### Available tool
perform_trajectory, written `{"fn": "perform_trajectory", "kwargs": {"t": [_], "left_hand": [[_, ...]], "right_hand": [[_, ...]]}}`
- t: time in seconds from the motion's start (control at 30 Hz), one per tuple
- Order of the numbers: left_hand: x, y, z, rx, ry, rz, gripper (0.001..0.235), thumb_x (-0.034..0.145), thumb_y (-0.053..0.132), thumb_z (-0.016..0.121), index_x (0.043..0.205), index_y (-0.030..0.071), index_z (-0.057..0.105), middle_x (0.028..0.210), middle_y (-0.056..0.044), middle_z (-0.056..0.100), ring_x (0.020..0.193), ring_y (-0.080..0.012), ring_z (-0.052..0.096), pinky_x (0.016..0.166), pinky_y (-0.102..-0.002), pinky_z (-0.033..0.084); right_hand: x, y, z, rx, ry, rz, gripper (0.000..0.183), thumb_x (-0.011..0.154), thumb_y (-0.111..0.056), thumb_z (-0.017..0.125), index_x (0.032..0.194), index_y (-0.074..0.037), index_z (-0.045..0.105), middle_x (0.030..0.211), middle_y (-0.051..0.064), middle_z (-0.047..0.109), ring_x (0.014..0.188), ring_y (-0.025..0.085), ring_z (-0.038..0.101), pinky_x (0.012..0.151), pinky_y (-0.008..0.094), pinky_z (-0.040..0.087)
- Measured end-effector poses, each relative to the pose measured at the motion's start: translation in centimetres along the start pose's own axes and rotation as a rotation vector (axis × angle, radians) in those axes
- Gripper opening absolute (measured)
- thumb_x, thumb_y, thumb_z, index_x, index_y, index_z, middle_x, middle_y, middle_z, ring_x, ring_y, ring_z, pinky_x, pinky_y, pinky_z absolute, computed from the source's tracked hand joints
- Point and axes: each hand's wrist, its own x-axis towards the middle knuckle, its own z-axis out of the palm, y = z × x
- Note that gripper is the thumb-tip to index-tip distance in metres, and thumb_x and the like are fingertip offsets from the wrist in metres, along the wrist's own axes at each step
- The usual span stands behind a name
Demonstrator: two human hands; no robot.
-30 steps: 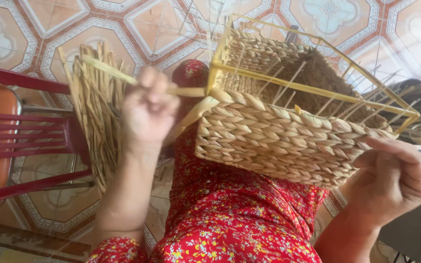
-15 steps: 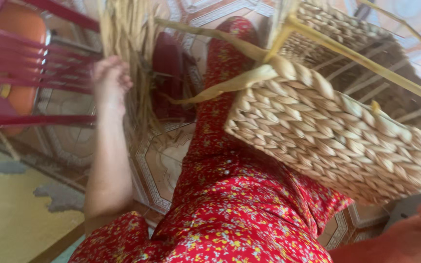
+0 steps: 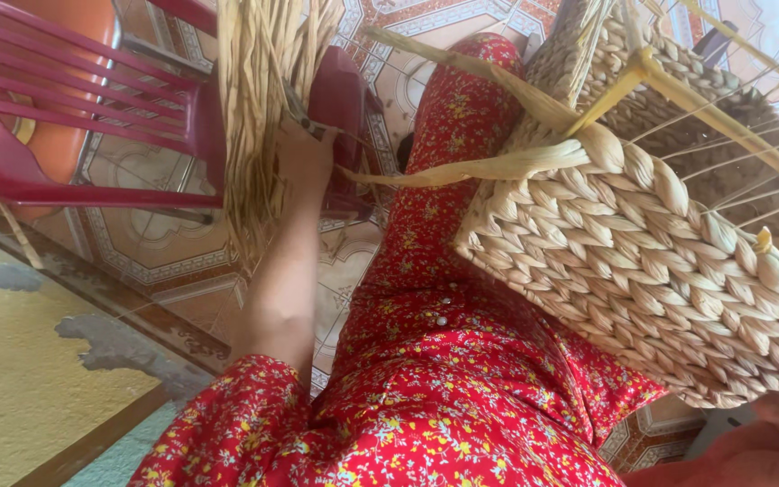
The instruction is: The person weaves dried palm leaves into a rectangular basket using a yellow plastic frame. They interlace the leaves through the frame, pull them tight, and trim excess material with scissors.
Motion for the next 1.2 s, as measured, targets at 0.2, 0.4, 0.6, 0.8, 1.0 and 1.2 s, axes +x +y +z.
{"fn": "perform_trajectory", "kwargs": {"t": [0.2, 0.4, 0.6, 0.8, 1.0, 1.2], "left_hand": [[1.4, -1.9, 1.7, 0.138, 0.045, 0.031, 0.057, 0.087, 0.045, 0.075, 0.116, -0.001, 0.060, 0.120, -0.025, 0.055, 0.110, -0.0434, 0.059, 0.090, -0.055, 0.052], [2.5, -1.8, -0.1, 0.072, -0.084, 0.044, 0.041, 0.092, 0.041, 0.069, 0.115, 0.007, 0.069, 0.117, -0.024, 0.058, 0.110, -0.0400, 0.059, 0.088, -0.052, 0.051], [-0.1, -2.1, -6.8, -0.293, -0.220, 0.105, 0.034, 0.101, 0.032, 0.060, 0.125, 0.010, 0.067, 0.119, -0.012, 0.072, 0.112, -0.0256, 0.067, 0.096, -0.043, 0.049], [-1.7, -3.5, -14.6, -0.724, 0.252, 0.142, 0.015, 0.105, 0.013, 0.066, 0.116, 0.004, 0.061, 0.112, -0.004, 0.065, 0.099, -0.0160, 0.068, 0.080, -0.030, 0.065], [-5.8, -1.4, -24.5, -1.037, 0.473, 0.571, 0.008, 0.117, 0.002, 0.057, 0.121, -0.005, 0.059, 0.110, -0.016, 0.068, 0.076, -0.0206, 0.067, 0.060, -0.030, 0.051], [-11.9, 3.0, -28.3, -0.705, 0.692, 0.923, 0.009, 0.117, 0.004, 0.060, 0.119, -0.005, 0.061, 0.107, -0.018, 0.067, 0.075, -0.0213, 0.063, 0.062, -0.032, 0.051]], "right_hand": [[-2.2, -2.6, 1.3, 0.098, -0.197, -0.118, 0.020, 0.115, -0.010, 0.052, 0.106, 0.003, 0.066, 0.075, 0.009, 0.054, 0.074, 0.014, 0.053, 0.088, 0.031, 0.046], [-3.1, -7.2, 2.9, -0.021, -0.155, 0.021, 0.024, 0.115, -0.013, 0.051, 0.103, -0.004, 0.071, 0.075, 0.004, 0.058, 0.055, 0.008, 0.048, 0.048, 0.019, 0.030], [-1.2, -6.0, 2.3, 0.099, -0.135, -0.134, 0.017, 0.115, 0.000, 0.049, 0.107, 0.006, 0.063, 0.099, 0.018, 0.068, 0.063, 0.014, 0.054, 0.057, 0.021, 0.038], [-0.8, -4.4, 0.1, 0.259, -0.188, -0.301, 0.008, 0.116, 0.011, 0.051, 0.116, 0.011, 0.059, 0.103, 0.024, 0.070, 0.078, 0.020, 0.066, 0.067, 0.026, 0.051], [-3.7, -9.2, 3.4, 0.094, -0.265, -0.460, 0.012, 0.102, 0.000, 0.054, 0.106, 0.007, 0.063, 0.087, 0.017, 0.071, 0.065, 0.016, 0.067, 0.056, 0.022, 0.054], [-5.4, -13.6, 6.5, -0.017, -0.838, -0.745, 0.022, 0.084, 0.007, 0.070, 0.103, -0.004, 0.067, 0.092, 0.009, 0.076, 0.083, 0.021, 0.078, 0.069, 0.028, 0.061]]}}
